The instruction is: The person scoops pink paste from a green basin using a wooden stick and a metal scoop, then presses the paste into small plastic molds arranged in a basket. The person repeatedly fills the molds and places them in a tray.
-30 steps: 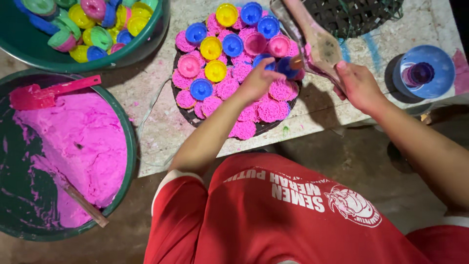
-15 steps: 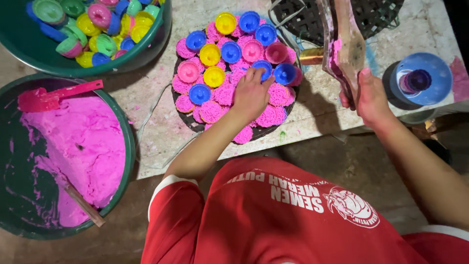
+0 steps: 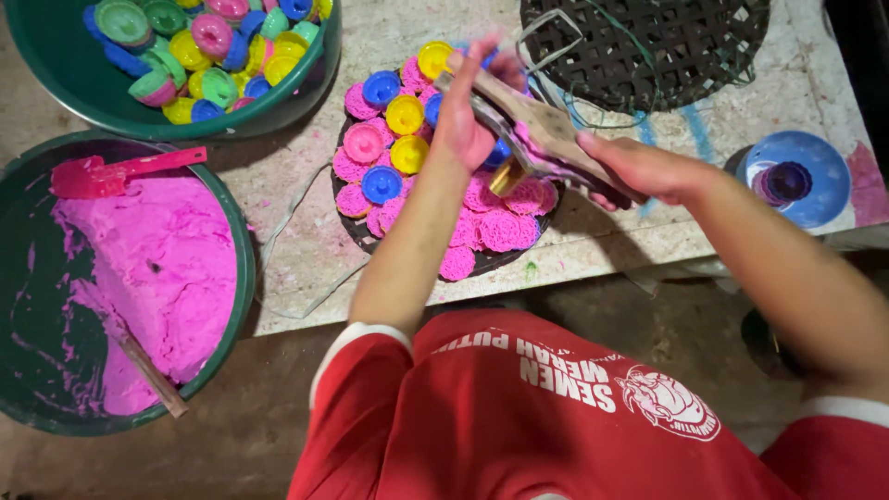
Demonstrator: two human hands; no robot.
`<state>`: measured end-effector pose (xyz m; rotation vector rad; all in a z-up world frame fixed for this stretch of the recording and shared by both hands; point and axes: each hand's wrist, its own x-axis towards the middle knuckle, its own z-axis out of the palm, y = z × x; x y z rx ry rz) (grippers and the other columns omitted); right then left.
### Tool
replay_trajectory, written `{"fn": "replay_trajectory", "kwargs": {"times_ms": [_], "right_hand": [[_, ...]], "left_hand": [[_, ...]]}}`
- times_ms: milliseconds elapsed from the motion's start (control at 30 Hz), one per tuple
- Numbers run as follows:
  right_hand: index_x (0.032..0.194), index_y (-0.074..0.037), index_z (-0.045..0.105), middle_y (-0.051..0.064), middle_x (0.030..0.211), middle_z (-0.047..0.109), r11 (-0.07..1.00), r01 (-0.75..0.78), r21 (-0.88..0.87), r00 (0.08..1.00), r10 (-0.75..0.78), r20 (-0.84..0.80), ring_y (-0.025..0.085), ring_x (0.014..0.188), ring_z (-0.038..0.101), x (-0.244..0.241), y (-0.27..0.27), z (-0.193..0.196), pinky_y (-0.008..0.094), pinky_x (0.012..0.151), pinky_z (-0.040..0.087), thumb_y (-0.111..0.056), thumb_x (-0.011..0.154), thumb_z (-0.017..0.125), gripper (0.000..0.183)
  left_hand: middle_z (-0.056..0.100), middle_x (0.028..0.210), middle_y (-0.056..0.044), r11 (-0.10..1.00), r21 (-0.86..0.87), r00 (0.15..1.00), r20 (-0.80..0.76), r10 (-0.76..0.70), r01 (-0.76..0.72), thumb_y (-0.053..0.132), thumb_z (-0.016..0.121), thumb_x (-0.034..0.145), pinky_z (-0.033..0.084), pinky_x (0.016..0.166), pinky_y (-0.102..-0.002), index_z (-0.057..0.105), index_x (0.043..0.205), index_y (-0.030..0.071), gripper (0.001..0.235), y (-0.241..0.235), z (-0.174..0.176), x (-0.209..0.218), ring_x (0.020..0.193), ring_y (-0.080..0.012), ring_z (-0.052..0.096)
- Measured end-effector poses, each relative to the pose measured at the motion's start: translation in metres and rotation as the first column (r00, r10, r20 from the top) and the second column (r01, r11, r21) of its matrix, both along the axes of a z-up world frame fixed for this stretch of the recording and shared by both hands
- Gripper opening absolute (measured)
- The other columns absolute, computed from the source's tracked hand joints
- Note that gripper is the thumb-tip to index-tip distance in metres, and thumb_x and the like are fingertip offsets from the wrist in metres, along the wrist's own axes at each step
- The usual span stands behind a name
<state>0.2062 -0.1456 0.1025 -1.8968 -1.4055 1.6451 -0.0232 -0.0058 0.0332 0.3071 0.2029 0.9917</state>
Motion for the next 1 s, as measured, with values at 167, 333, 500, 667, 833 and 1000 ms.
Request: {"fn": "replay_trajectory", "kwargs": {"times_ms": [167,333,500,667,833,1000], "right_hand": [[0.092,-0.001,0.073,0.02,0.073,0.07,0.977,-0.137,0.166,0.884,0.045,0.465,0.03,0.07,0.071,-0.031,0.043,0.014,0.045,0.069,0.055,-0.069,0.102,0.037,0.078],[0.102,-0.007,0.077,0.023,0.088,0.072,0.91,-0.24,0.339,0.842,0.021,0.539,0.044,0.092,0.069,-0.062,0.043,0.019,0.051,0.081,0.052,-0.065,0.102,0.04,0.069],[0.101,-0.007,0.077,0.024,0.089,0.073,0.927,-0.285,0.244,0.779,0.076,0.623,0.046,0.094,0.069,-0.065,0.039,0.028,0.053,0.084,0.053,-0.065,0.105,0.039,0.069],[0.105,-0.012,0.077,0.025,0.091,0.072,0.907,-0.288,0.307,0.717,-0.009,0.697,0.048,0.093,0.067,-0.053,0.043,0.026,0.057,0.08,0.052,-0.064,0.104,0.042,0.063],[0.106,-0.006,0.075,0.024,0.089,0.07,0.848,-0.22,0.482,0.847,-0.079,0.526,0.045,0.088,0.067,-0.042,0.042,0.002,0.051,0.076,0.052,-0.061,0.106,0.044,0.063],[0.093,0.0,0.068,0.014,0.07,0.063,0.828,-0.098,0.553,0.945,-0.096,0.312,0.026,0.068,0.06,-0.018,0.038,-0.023,0.041,0.067,0.049,-0.058,0.109,0.043,0.065]], "left_hand": [[0.037,0.064,0.006,0.932,-0.08,0.927,0.11,0.359,-0.352,0.044,0.063,0.099,0.045,0.071,-0.034,0.041,0.076,0.018,0.041,0.03,-0.013,0.004,0.057,-0.0093,0.039],[0.035,0.058,0.009,0.944,-0.083,0.934,0.136,0.329,-0.321,0.041,0.061,0.098,0.044,0.067,-0.033,0.04,0.071,0.022,0.039,0.047,-0.034,-0.011,0.052,-0.0082,0.036],[0.034,0.057,0.01,0.943,-0.169,0.93,0.185,0.317,-0.288,0.035,0.059,0.097,0.043,0.065,-0.032,0.04,0.07,0.022,0.036,0.042,-0.054,-0.004,0.051,-0.0079,0.035],[0.034,0.056,0.01,0.915,-0.15,0.912,0.119,0.392,-0.374,0.034,0.058,0.095,0.041,0.062,-0.032,0.04,0.07,0.022,0.033,0.054,-0.052,0.019,0.049,-0.0087,0.034],[0.044,0.066,0.003,0.947,-0.036,0.947,0.033,0.321,-0.319,0.037,0.059,0.101,0.046,0.069,-0.034,0.048,0.081,0.016,0.032,0.065,-0.043,0.012,0.06,-0.0134,0.046],[0.067,0.079,-0.002,0.961,0.25,0.687,-0.72,0.103,0.119,0.068,0.043,0.091,0.043,0.047,-0.027,0.057,0.114,0.012,0.062,0.032,-0.073,-0.005,0.056,-0.0127,0.058]]}}
